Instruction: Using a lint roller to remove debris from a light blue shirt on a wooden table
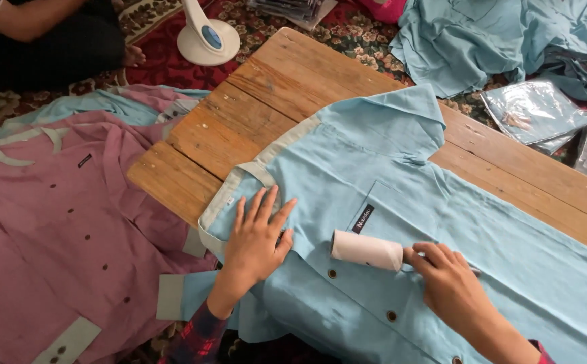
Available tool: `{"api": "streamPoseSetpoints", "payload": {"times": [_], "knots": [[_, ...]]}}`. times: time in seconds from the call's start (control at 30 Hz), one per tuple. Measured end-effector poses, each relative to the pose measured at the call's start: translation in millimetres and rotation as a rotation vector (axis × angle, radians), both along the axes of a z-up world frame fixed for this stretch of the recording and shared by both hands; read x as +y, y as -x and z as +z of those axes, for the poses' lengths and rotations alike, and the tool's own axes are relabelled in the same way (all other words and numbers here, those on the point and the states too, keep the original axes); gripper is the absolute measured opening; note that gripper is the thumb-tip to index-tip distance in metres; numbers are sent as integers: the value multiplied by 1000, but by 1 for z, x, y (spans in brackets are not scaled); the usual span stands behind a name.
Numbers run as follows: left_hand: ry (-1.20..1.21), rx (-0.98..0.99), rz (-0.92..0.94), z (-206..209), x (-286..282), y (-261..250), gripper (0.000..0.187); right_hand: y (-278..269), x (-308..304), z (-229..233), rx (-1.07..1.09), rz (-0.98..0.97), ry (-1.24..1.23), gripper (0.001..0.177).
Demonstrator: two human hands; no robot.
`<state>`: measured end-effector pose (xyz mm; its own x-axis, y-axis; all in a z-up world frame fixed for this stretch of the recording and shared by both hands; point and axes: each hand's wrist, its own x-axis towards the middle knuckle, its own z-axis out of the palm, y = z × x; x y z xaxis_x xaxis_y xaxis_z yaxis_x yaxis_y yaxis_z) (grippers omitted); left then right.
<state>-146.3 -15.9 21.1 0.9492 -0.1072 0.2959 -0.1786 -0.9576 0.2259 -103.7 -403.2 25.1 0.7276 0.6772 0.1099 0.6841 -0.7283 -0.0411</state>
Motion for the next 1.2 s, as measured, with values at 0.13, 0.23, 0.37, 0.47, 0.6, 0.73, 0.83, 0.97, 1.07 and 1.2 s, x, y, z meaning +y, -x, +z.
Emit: {"api": "streamPoseSetpoints", "payload": {"times": [0.13, 0.23, 0.37, 0.47, 0.6, 0.73, 0.83, 0.97, 1.07, 1.2], "knots": [[-4, -10, -4, 4, -1, 1, 57, -54, -10, -21, -199, -7, -19, 80], [98, 147, 15, 13, -4, 2, 59, -96, -8, -27, -266, -166, 64, 75], [88, 140, 27, 9, -3, 1, 63, -88, 45, -10, -357, -53, 39, 62], [95, 132, 36, 5, -3, -2, 67, -104, 84, -13, -293, 69, -22, 57], [102, 92, 2, 13, -5, 0, 64, -185, 109, -28, -327, -27, -13, 57], [130, 49, 29, 9, -5, 2, 58, -174, 135, -25, -264, -126, 0, 56], [137, -113, 84, 6, -4, 2, 43, -118, 154, -10, -167, -5, -15, 48], [171, -200, 134, 3, -3, 4, 35, -129, 164, -12, -292, 9, 33, 35], [181, -210, 120, -1, 4, 1, 34, -182, 170, -18, -243, -96, 22, 32], [168, -76, 62, -4, 20, -2, 43, -169, 174, 9, -75, -163, 9, 40]]}}
